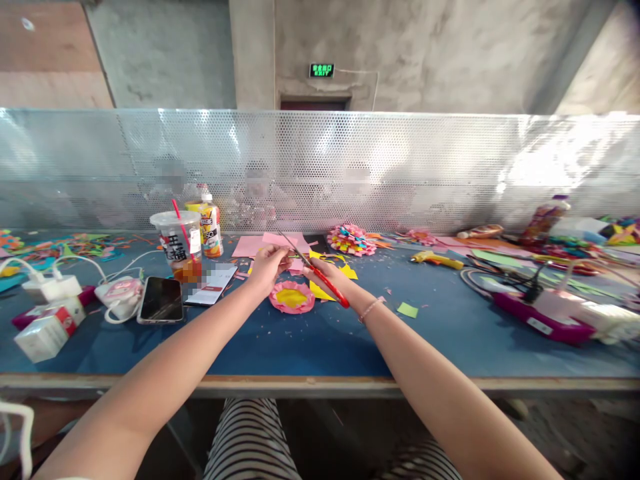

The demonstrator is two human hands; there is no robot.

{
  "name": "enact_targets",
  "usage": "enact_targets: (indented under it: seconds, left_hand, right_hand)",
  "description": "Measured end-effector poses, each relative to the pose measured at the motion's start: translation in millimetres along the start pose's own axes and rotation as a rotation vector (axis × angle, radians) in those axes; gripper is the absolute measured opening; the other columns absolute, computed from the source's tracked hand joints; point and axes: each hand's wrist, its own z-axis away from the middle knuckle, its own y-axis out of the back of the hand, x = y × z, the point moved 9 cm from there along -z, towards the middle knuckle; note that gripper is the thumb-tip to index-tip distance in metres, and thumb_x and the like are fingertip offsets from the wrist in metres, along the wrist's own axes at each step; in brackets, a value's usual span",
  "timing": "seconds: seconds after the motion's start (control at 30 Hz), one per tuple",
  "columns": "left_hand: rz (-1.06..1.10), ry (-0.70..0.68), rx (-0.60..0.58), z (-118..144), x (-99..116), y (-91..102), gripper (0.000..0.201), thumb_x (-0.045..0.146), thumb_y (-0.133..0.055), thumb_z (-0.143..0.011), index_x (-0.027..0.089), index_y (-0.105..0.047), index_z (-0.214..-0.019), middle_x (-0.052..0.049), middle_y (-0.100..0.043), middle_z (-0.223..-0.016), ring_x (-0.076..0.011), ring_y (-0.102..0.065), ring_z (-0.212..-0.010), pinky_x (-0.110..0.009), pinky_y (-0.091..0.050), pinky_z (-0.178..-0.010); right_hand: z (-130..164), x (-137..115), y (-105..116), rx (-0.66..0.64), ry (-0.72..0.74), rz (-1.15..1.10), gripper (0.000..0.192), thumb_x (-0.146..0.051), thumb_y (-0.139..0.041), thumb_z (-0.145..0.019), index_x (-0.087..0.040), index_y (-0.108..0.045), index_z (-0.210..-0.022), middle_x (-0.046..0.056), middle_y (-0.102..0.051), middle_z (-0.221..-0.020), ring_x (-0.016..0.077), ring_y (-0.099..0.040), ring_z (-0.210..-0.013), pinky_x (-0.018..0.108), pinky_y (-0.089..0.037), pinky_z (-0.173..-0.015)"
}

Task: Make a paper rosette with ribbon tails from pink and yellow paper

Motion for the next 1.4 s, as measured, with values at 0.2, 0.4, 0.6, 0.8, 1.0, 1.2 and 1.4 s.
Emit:
enact_targets:
  seconds: [0.2, 0.4, 0.6, 0.8, 1.0, 1.2, 1.4]
  left_hand:
    - [0.004, 0.006, 0.009, 0.2, 0.2, 0.0, 0.009, 0.020, -0.062, -0.062, 0.013, -0.056, -0.064, -0.002, -0.062, -0.061, -0.0074, -0.055, -0.051, -0.020, -0.044, -0.052]
    - [0.012, 0.009, 0.013, 1.1, 1.8, -0.2, 0.008, 0.019, -0.061, -0.063, 0.013, -0.056, -0.064, -0.003, -0.063, -0.060, -0.0077, -0.056, -0.050, -0.020, -0.044, -0.052]
    - [0.025, 0.017, 0.010, 0.2, 1.4, 1.1, 0.009, 0.019, -0.062, -0.063, 0.013, -0.055, -0.064, -0.002, -0.062, -0.059, -0.0074, -0.055, -0.049, -0.020, -0.044, -0.052]
    - [0.045, 0.004, -0.005, -3.8, 2.4, 5.2, 0.013, 0.022, -0.063, -0.063, 0.014, -0.054, -0.067, -0.002, -0.063, -0.063, -0.0079, -0.056, -0.050, -0.021, -0.045, -0.053]
    - [-0.023, -0.093, 0.018, -7.4, 13.1, 11.2, 0.017, 0.026, -0.063, -0.062, 0.014, -0.052, -0.063, 0.001, -0.060, -0.061, -0.0060, -0.053, -0.049, -0.020, -0.043, -0.052]
    - [-0.129, -0.223, 0.066, -10.6, 24.9, 20.0, 0.020, 0.031, -0.064, -0.063, 0.015, -0.052, -0.066, 0.002, -0.058, -0.060, -0.0065, -0.052, -0.048, -0.020, -0.043, -0.050]
    - [-0.257, -0.313, 0.046, -17.0, 41.4, 26.6, 0.019, 0.030, -0.063, -0.064, 0.015, -0.052, -0.064, 0.003, -0.054, -0.054, -0.0066, -0.050, -0.046, -0.019, -0.041, -0.048]
  right_hand:
    - [0.7, 0.1, 1.4, 0.009, -0.015, 0.056, 0.027, -0.044, -0.037, -0.083, -0.019, -0.045, -0.077, 0.001, -0.053, -0.071, 0.0122, -0.050, -0.065, 0.023, -0.038, -0.060]
    - [1.2, -2.5, 2.5, 0.032, -0.055, 0.159, 0.023, -0.038, -0.038, -0.084, -0.018, -0.048, -0.080, 0.004, -0.058, -0.073, 0.0135, -0.054, -0.065, 0.022, -0.037, -0.059]
    - [-0.2, -3.7, 0.9, 0.038, -0.094, 0.207, 0.022, -0.036, -0.040, -0.085, -0.017, -0.052, -0.083, 0.007, -0.062, -0.076, 0.0154, -0.057, -0.068, 0.023, -0.038, -0.061]
    - [-1.6, 0.3, -0.5, 0.065, -0.091, 0.189, 0.023, -0.038, -0.042, -0.084, -0.018, -0.053, -0.082, 0.005, -0.062, -0.075, 0.0150, -0.057, -0.067, 0.023, -0.038, -0.061]
    - [-0.5, -6.0, -3.1, 0.039, -0.092, 0.133, 0.024, -0.040, -0.041, -0.083, -0.018, -0.052, -0.079, 0.004, -0.058, -0.070, 0.0134, -0.052, -0.060, 0.025, -0.038, -0.059]
    - [7.1, -11.5, -3.6, 0.003, -0.063, -0.017, 0.029, -0.044, -0.037, -0.084, -0.019, -0.051, -0.087, 0.003, -0.056, -0.074, 0.0142, -0.052, -0.067, 0.027, -0.042, -0.063]
    - [9.2, -7.5, -3.5, -0.083, -0.087, -0.042, 0.033, -0.049, -0.036, -0.083, -0.020, -0.051, -0.088, 0.004, -0.056, -0.079, 0.0160, -0.052, -0.072, 0.030, -0.043, -0.068]
